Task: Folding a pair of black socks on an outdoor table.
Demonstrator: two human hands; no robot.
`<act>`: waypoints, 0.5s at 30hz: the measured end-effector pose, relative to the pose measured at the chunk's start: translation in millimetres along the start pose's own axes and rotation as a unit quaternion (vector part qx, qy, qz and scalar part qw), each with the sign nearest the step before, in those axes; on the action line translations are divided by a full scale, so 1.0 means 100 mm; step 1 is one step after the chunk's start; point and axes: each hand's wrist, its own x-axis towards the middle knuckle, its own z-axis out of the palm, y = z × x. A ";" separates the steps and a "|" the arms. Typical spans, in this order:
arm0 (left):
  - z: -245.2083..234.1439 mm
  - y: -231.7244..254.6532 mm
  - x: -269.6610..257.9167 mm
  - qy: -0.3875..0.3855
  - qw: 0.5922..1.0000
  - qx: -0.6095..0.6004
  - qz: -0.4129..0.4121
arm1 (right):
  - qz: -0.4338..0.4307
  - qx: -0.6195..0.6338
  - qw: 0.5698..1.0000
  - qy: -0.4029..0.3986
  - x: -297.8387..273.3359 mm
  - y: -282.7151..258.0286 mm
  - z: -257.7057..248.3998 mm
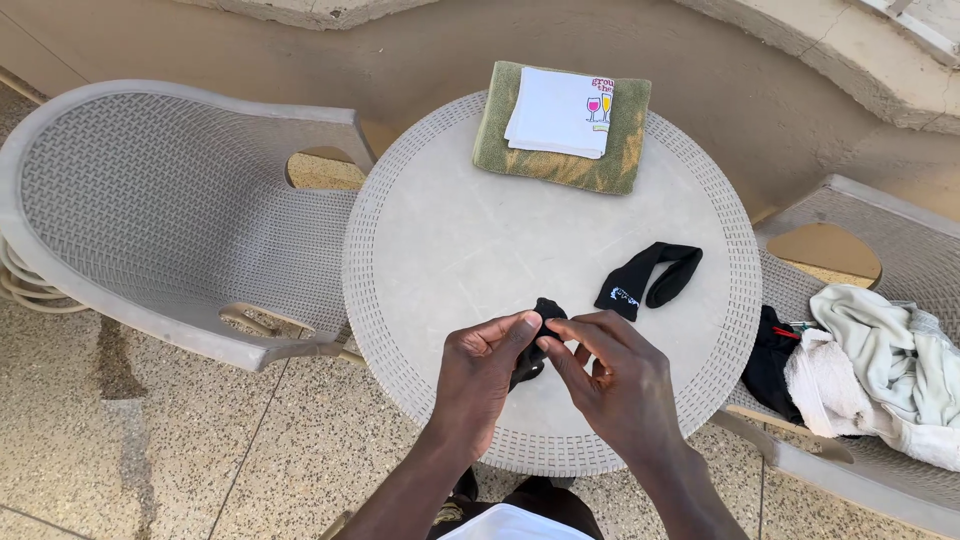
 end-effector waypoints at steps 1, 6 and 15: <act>-0.01 0.03 -0.01 0.000 1.000 0.000 -0.001 | 0.001 0.000 1.000 0.000 0.00 0.00 0.04; -0.18 0.06 0.01 -0.004 1.000 -0.002 -0.017 | 0.059 0.029 0.998 -0.007 0.06 -0.13 0.15; -0.47 0.13 0.10 -0.054 0.998 -0.036 -0.022 | 0.193 0.191 0.962 0.012 0.08 -0.06 0.43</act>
